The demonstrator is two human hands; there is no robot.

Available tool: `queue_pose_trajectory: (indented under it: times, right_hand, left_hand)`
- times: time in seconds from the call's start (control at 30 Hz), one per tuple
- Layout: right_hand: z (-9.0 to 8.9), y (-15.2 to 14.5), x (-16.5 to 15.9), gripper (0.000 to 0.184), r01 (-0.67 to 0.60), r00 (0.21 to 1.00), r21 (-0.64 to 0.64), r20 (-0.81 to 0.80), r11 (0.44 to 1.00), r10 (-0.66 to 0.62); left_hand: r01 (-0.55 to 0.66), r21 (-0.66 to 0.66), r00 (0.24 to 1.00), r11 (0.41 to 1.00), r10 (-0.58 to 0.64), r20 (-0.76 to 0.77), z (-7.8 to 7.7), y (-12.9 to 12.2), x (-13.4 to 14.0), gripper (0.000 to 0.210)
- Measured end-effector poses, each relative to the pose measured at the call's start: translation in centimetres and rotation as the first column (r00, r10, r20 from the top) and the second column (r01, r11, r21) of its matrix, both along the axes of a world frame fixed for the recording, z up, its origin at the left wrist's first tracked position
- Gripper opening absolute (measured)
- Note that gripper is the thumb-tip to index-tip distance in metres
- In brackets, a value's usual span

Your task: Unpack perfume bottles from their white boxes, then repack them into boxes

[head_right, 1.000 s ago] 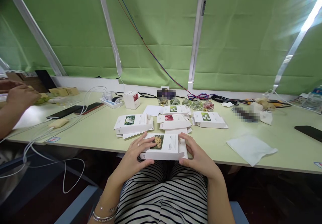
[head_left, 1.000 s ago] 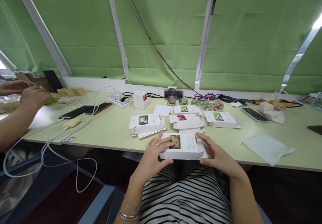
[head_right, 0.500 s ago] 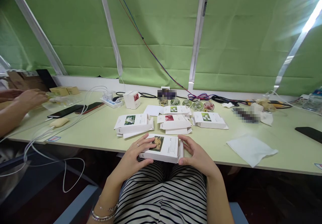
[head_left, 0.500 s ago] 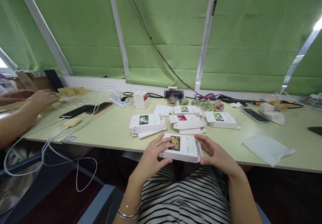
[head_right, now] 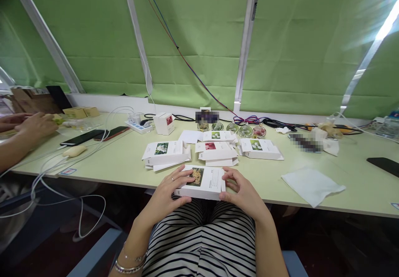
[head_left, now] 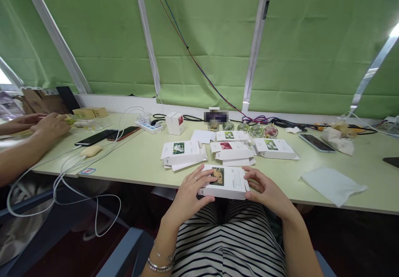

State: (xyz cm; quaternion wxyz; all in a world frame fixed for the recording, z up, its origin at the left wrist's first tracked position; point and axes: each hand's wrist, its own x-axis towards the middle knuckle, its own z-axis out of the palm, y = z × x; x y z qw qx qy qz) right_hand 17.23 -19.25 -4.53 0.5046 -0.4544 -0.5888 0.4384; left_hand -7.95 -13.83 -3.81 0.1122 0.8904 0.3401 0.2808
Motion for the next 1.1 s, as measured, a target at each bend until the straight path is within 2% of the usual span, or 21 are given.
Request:
queue_pose_trajectory:
  times: [0.17, 0.4, 0.6, 1.1]
  right_hand:
    - [0.08, -0.27, 0.11, 0.027, -0.002, 0.999, -0.011, 0.048, 1.000, 0.002]
    - [0.09, -0.16, 0.14, 0.026, 0.126, 0.970, 0.042, 0.203, 0.991, -0.132]
    - [-0.21, -0.06, 0.26, 0.027, 0.072, 0.982, 0.047, 0.170, 0.996, -0.079]
    - [0.13, -0.10, -0.35, 0.023, 0.158, 0.957, 0.059, 0.235, 0.986, -0.167]
  left_hand:
    - [-0.001, -0.006, 1.000, 1.000, 0.001, -0.003, 0.07, -0.04, -0.05, 0.044]
    - [0.005, -0.008, 1.000, 1.000, -0.005, 0.000, -0.10, 0.01, -0.11, 0.043]
    - [0.006, 0.002, 1.000, 1.000, -0.006, 0.000, -0.27, 0.17, -0.14, 0.043]
    - [0.008, -0.003, 1.000, 1.000, -0.008, -0.009, -0.19, 0.24, -0.15, 0.043]
